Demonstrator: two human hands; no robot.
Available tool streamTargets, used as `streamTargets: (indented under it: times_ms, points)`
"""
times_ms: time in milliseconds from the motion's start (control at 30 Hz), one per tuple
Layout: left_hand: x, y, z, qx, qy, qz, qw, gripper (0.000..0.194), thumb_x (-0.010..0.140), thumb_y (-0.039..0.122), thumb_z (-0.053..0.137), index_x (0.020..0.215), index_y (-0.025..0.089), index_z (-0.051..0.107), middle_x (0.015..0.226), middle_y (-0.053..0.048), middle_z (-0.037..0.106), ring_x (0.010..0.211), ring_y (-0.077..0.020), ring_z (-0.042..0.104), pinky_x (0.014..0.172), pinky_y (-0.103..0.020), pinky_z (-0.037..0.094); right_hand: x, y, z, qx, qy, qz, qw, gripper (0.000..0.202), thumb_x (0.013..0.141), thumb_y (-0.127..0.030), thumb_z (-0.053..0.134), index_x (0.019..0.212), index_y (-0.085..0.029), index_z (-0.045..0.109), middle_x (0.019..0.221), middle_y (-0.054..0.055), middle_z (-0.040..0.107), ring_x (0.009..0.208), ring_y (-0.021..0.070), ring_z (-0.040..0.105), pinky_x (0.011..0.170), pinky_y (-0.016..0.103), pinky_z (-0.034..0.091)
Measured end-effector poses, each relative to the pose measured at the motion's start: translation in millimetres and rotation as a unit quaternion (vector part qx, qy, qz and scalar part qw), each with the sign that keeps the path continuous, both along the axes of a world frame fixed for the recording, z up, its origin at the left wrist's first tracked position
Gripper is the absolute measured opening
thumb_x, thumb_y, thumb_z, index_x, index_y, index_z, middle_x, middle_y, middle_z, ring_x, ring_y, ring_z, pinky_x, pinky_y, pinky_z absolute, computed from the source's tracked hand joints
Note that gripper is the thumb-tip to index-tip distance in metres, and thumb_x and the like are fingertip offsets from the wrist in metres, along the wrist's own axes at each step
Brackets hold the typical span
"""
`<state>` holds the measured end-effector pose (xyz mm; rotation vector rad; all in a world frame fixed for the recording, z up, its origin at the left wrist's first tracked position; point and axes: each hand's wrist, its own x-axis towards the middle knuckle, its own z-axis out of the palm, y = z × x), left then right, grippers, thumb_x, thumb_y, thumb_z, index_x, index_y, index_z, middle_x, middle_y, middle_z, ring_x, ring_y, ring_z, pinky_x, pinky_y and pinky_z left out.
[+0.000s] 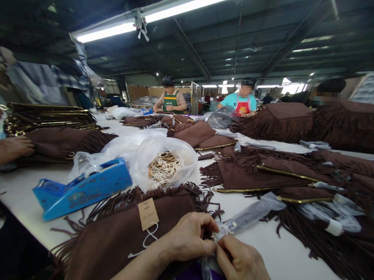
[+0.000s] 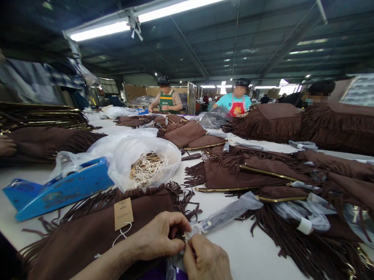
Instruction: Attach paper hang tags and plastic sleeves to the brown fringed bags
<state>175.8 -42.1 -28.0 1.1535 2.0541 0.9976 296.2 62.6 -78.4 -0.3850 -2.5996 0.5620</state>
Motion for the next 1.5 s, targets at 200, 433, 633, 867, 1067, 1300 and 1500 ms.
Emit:
streamTargets:
  times_ms: [200,433,633,867,1067,1300,1500]
  points:
    - [-2,1,-0.2,0.063,-0.026,0.01,0.998,0.025,0.064,0.012,0.046,0.082,0.012,0.065,0.067,0.001,0.058,0.062,-0.0104,0.049,0.057,-0.02,0.035,0,1,0.0,-0.005,0.005,0.029,1.0,0.028,0.087,-0.025,0.035,0.064,-0.023,0.05,0.058,-0.001,0.061,0.051,0.0133,0.058,0.049,0.023,0.035]
    - [-3,2,-5.5,0.083,-0.059,0.055,0.993,0.016,0.062,0.013,0.054,0.072,0.011,0.066,0.061,0.001,0.059,0.056,-0.0101,0.049,0.053,-0.019,0.035,-1,1,0.8,-0.02,-0.002,0.034,0.999,0.026,0.087,-0.025,0.038,0.064,-0.022,0.05,0.059,-0.002,0.061,0.053,0.0134,0.059,0.05,0.023,0.035]
    - [1,1,-7.0,0.099,0.045,0.055,0.993,0.019,0.063,0.006,0.052,0.07,0.014,0.068,0.06,0.001,0.062,0.057,-0.0094,0.053,0.056,-0.018,0.036,-2,2,1.3,0.0,0.006,0.035,0.999,0.026,0.086,-0.023,0.038,0.064,-0.022,0.05,0.055,-0.002,0.059,0.049,0.0131,0.057,0.048,0.023,0.033]
    - [-1,1,-9.6,0.141,0.052,0.072,0.986,0.023,0.062,0.004,0.048,0.071,0.014,0.067,0.063,0.001,0.063,0.059,-0.0095,0.055,0.057,-0.018,0.038,0,3,7.7,-0.044,0.011,0.047,0.998,0.022,0.086,-0.025,0.042,0.068,-0.022,0.055,0.064,0.0,0.063,0.058,0.015,0.06,0.05,0.023,0.04]
    - [-8,2,-4.0,0.245,-0.119,0.165,0.948,0.009,0.062,0.017,0.058,0.069,0.013,0.061,0.063,0.0,0.062,0.057,-0.0104,0.052,0.055,-0.02,0.039,-2,10,20.7,-0.123,0.087,0.084,0.985,0.016,0.085,-0.027,0.046,0.091,-0.022,0.059,0.085,0.004,0.062,0.064,0.0138,0.06,0.058,0.024,0.048]
    - [-3,2,2.9,0.318,-0.309,0.145,0.884,0.019,0.059,0.021,0.067,0.073,0.012,0.057,0.063,-0.002,0.064,0.051,-0.0078,0.049,0.052,-0.02,0.037,-9,9,24.1,-0.296,0.043,0.101,0.949,0.019,0.08,-0.034,0.052,0.074,-0.021,0.064,0.068,-0.001,0.057,0.066,0.0149,0.055,0.061,0.026,0.045]
    - [0,5,-4.2,0.176,-0.242,0.089,0.95,0.023,0.056,0.017,0.063,0.078,0.011,0.061,0.062,0.002,0.056,0.053,-0.0068,0.044,0.052,-0.02,0.033,-10,21,27.1,-0.5,0.015,0.006,0.866,0.039,0.071,-0.053,0.058,0.075,-0.015,0.065,0.042,-0.008,0.037,0.042,0.0079,0.031,0.042,0.021,0.022]
